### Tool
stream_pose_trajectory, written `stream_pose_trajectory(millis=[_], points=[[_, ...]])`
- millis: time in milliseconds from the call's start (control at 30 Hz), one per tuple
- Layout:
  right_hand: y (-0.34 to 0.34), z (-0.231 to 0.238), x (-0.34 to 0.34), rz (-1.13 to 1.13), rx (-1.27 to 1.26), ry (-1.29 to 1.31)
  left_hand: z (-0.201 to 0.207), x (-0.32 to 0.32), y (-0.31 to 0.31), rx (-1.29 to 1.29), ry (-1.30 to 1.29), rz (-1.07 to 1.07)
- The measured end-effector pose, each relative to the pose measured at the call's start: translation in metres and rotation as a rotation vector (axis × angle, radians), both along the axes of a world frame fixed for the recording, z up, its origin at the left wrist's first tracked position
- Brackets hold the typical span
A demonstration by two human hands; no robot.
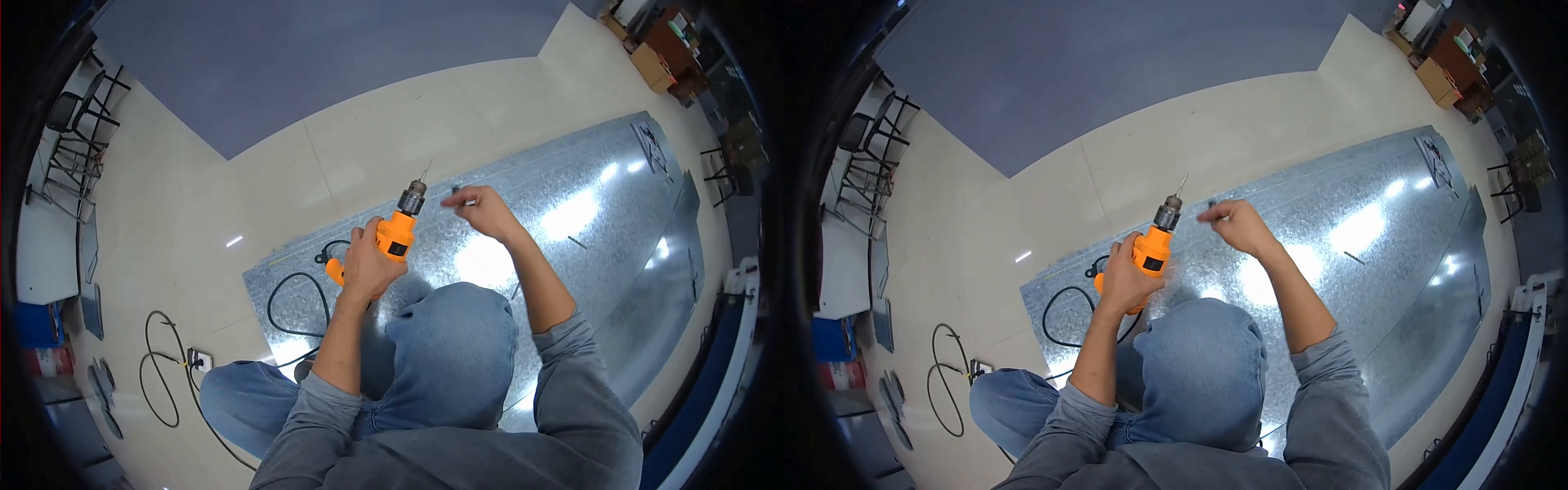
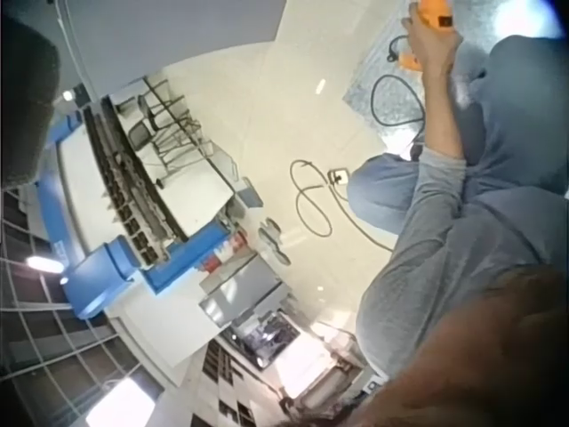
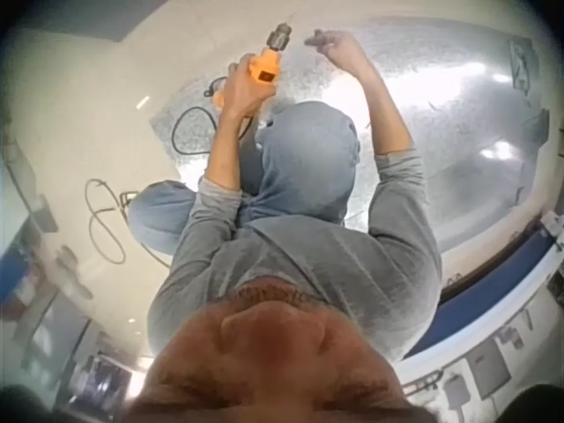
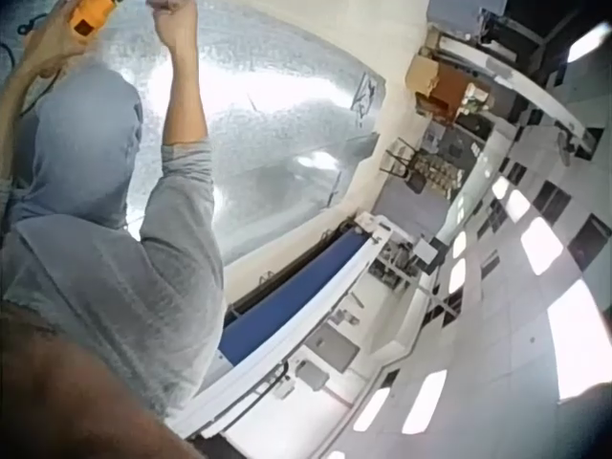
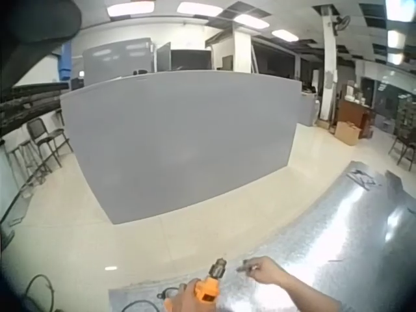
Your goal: The recorder is changing the bit on an electric power drill while working on a fabrication floor.
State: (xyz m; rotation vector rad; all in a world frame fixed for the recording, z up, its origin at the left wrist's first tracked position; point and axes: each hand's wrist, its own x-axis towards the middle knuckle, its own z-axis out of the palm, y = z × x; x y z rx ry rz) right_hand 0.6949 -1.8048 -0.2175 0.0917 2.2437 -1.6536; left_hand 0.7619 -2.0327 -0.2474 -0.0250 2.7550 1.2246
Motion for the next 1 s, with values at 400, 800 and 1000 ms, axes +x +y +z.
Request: stream_pose_trajectory(millis=[400,800,1000], points=[[0.049,-0.048,-0.019,-0.616,-0.436,-0.057,0.003,0.001,0.015,-0.056,0.008,-0.157],[0.084,-0.211,0.132,-0.55,0.897,0.054,-0.012,-0.015,-0.008,0.239,-0.068,-0.038],[0.141,-0.251,0.177,-0.93,0.936,-0.195,-0.015,-0.024,-0.024,0.35,-0.08,0.059]])
